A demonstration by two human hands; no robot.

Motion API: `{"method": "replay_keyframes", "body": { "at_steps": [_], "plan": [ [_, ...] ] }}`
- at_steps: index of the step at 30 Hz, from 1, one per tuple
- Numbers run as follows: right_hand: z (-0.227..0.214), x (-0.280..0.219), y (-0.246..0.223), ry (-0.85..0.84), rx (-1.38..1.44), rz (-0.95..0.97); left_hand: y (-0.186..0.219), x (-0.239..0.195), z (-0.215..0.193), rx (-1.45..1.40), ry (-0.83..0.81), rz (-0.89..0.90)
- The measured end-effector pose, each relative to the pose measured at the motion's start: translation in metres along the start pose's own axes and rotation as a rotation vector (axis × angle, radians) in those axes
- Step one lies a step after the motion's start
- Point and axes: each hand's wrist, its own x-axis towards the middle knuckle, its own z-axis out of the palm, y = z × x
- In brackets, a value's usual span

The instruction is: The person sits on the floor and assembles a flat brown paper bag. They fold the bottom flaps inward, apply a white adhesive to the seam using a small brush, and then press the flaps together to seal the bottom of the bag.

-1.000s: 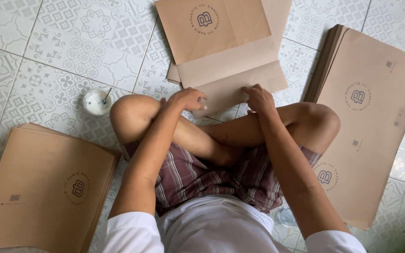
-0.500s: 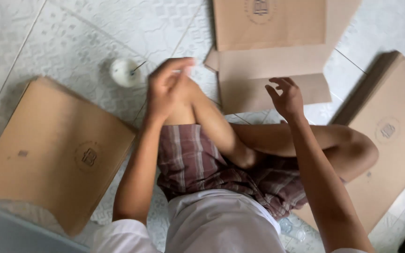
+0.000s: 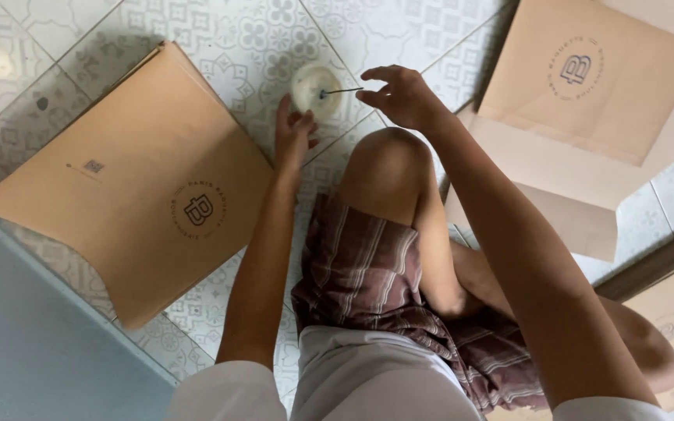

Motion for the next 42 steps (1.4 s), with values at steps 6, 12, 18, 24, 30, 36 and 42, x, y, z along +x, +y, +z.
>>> {"method": "replay_keyframes", "body": {
  "at_steps": [6, 12, 18, 24, 30, 36, 42],
  "plan": [
    [0.023, 0.037, 0.000, -0.123, -0.009, 0.180, 0.058, -0.042, 0.018, -0.005, 0.005, -0.075],
    [0.010, 0.018, 0.000, -0.028, -0.082, 0.015, 0.077, -0.056, 0.025, 0.142, -0.160, -0.057],
    [-0.019, -0.025, 0.007, 0.244, -0.195, -0.432, 0.082, -0.058, 0.036, 0.079, -0.302, 0.170],
    [-0.075, -0.129, -0.037, 0.551, -0.207, -0.460, 0.141, -0.127, 0.062, 0.040, -0.533, 0.448],
    [-0.093, -0.230, -0.039, 0.803, -0.219, -0.359, 0.141, -0.199, 0.094, -0.061, -0.726, 0.420],
    [-0.088, -0.298, -0.027, 0.942, -0.285, -0.273, 0.110, -0.245, 0.120, 0.054, -0.807, 0.421],
    [-0.080, -0.329, -0.013, 1.000, -0.359, -0.216, 0.097, -0.278, 0.139, 0.088, -0.877, 0.405]
  ]
}}
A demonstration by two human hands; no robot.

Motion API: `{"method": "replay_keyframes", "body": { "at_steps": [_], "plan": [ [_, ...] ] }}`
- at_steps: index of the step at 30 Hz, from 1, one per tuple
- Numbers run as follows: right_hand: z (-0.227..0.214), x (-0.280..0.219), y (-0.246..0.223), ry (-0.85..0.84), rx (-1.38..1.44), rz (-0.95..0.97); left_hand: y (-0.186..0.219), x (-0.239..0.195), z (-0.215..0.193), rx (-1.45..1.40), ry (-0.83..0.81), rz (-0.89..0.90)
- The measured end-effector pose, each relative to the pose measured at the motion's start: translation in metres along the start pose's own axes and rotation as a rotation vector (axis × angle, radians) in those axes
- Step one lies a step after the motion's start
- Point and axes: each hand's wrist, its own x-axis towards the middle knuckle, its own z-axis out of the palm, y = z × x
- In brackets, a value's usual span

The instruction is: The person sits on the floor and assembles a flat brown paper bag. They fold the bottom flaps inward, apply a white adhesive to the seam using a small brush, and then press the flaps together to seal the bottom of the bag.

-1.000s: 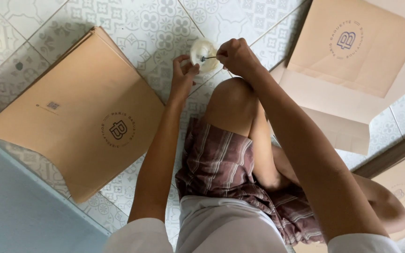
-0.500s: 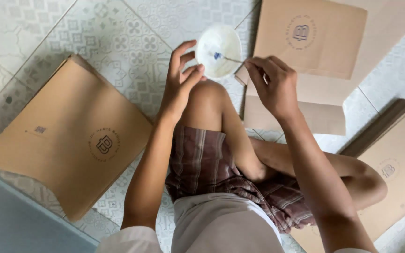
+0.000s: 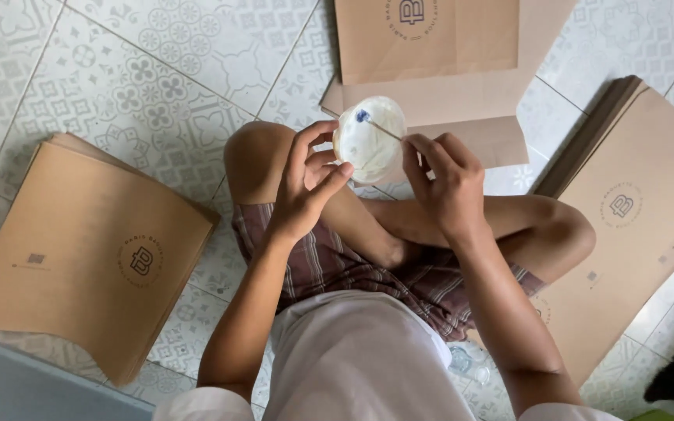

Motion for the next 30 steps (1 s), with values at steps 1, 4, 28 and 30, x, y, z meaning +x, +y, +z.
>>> {"method": "replay_keyframes", "body": {
  "at_steps": [1, 4, 28, 30],
  "plan": [
    [-0.004, -0.003, -0.002, 0.008, -0.003, 0.006, -0.002, 0.001, 0.003, 0.004, -0.009, 0.000],
    [-0.014, -0.011, -0.006, 0.006, 0.028, 0.060, -0.003, 0.002, 0.010, 0.008, -0.026, -0.012],
    [-0.034, -0.028, -0.004, -0.040, -0.001, 0.078, -0.010, 0.014, 0.018, -0.015, -0.111, 0.019],
    [-0.036, -0.033, -0.004, -0.003, -0.005, 0.093, -0.011, 0.014, 0.018, -0.039, -0.117, 0.020]
  ]
}}
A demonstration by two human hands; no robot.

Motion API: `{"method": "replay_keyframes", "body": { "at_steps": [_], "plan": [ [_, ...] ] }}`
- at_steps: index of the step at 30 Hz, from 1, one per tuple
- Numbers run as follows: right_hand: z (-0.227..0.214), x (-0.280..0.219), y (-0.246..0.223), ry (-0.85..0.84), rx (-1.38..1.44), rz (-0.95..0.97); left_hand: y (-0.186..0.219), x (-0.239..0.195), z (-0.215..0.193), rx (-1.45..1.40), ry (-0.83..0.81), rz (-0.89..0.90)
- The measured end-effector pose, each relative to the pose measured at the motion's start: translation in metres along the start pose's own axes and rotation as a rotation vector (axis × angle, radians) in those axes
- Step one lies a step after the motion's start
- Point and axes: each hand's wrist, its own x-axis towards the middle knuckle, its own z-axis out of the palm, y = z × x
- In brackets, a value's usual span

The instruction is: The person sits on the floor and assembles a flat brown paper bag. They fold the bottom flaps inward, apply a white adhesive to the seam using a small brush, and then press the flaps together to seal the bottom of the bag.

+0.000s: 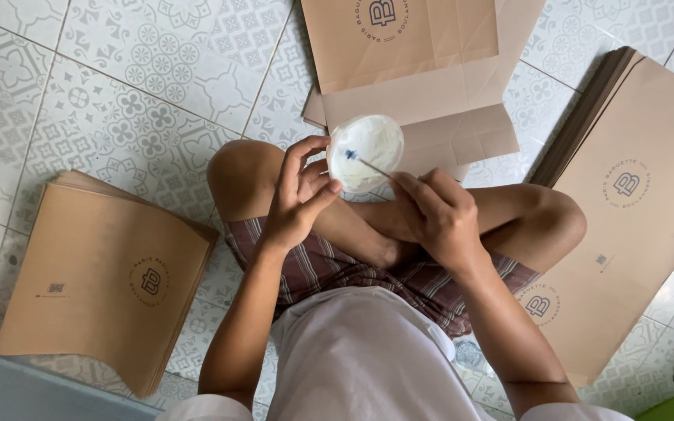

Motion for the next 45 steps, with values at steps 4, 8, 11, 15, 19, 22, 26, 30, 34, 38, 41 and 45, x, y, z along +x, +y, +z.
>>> {"method": "replay_keyframes", "body": {
  "at_steps": [4, 8, 11, 15, 19, 22, 26, 30, 34, 38, 41, 45],
  "plan": [
    [0.000, 0.003, 0.007, 0.032, -0.073, -0.026, -0.005, 0.000, 0.003, -0.004, -0.015, 0.014],
    [0.008, -0.004, 0.002, 0.030, -0.027, -0.042, -0.010, 0.000, 0.001, -0.026, -0.036, 0.025],
    [0.007, -0.006, -0.001, 0.052, -0.007, -0.052, -0.011, 0.001, -0.004, -0.032, -0.051, 0.017],
    [0.006, 0.000, 0.000, 0.082, -0.045, -0.056, -0.007, 0.001, -0.006, -0.021, -0.092, 0.006],
    [0.008, -0.002, -0.005, 0.007, -0.010, -0.092, -0.006, 0.003, -0.007, -0.029, -0.098, 0.001],
    [0.005, -0.002, -0.006, -0.013, -0.003, -0.103, -0.006, 0.000, -0.009, -0.045, -0.092, -0.008],
    [0.008, 0.000, -0.006, 0.020, -0.012, -0.106, -0.005, 0.000, -0.009, -0.029, -0.099, -0.005],
    [0.013, -0.005, -0.010, 0.001, 0.042, -0.077, -0.010, 0.000, -0.014, -0.022, -0.082, 0.011],
    [0.007, 0.001, -0.009, 0.016, 0.061, -0.035, -0.008, -0.001, -0.015, -0.026, -0.073, 0.009],
    [0.014, 0.002, -0.016, -0.018, 0.047, -0.028, -0.013, -0.004, -0.017, -0.030, -0.060, 0.018],
    [0.013, 0.003, -0.019, -0.016, 0.114, 0.006, -0.018, -0.005, -0.019, -0.051, -0.047, 0.036],
    [0.007, 0.005, -0.016, 0.004, 0.063, 0.029, -0.015, -0.007, -0.019, -0.074, -0.038, 0.077]
  ]
}}
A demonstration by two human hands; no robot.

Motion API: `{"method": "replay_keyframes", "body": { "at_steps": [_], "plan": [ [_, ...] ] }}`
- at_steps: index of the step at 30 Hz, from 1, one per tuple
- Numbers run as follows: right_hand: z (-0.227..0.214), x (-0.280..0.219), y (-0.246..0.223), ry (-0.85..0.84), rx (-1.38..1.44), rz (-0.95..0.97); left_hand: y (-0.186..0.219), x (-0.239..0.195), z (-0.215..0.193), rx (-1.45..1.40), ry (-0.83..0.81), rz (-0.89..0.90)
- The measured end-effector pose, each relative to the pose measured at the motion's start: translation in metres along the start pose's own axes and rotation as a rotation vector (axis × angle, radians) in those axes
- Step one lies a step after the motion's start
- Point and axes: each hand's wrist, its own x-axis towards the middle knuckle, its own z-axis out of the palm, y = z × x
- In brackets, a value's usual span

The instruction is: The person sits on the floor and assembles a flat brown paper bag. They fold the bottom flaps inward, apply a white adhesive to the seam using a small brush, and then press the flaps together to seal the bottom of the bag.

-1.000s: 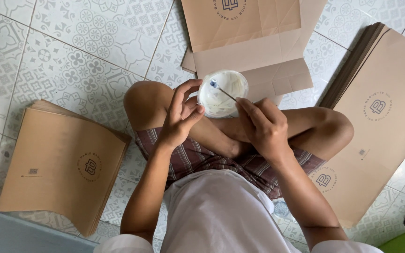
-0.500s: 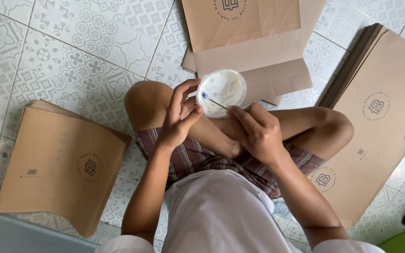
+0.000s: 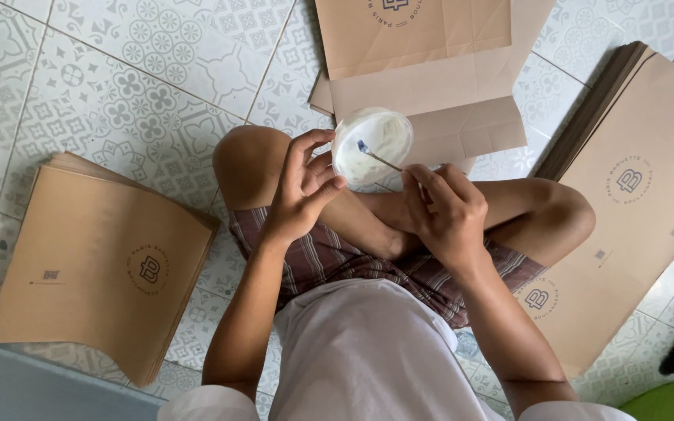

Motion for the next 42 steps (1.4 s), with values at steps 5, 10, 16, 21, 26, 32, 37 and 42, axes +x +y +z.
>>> {"method": "replay_keyframes", "body": {
  "at_steps": [5, 10, 16, 21, 26, 32, 37, 42],
  "plan": [
    [0.009, -0.005, -0.007, -0.032, 0.039, 0.033, -0.004, -0.002, 0.001, 0.004, -0.023, 0.021],
    [0.005, -0.002, -0.007, 0.009, 0.096, 0.092, -0.005, -0.004, -0.002, 0.012, -0.024, 0.054],
    [0.014, -0.003, -0.013, -0.016, 0.144, 0.117, -0.004, -0.002, -0.003, 0.029, -0.039, 0.063],
    [0.013, 0.002, -0.012, 0.023, 0.388, 0.449, -0.006, -0.005, -0.009, -0.004, 0.006, 0.043],
    [0.025, -0.001, -0.016, 0.089, 0.690, 0.740, 0.009, -0.001, -0.015, -0.014, 0.097, 0.030],
    [0.049, -0.002, -0.005, 0.198, 1.049, 1.139, 0.048, 0.016, -0.064, 0.177, 0.423, 0.063],
    [0.100, -0.039, 0.045, 0.090, 1.018, 1.347, -0.012, 0.003, -0.193, 0.067, 0.650, 0.090],
    [0.142, -0.081, 0.083, 0.037, 1.010, 1.742, -0.087, -0.029, -0.269, -0.059, 1.103, -0.155]
  ]
}}
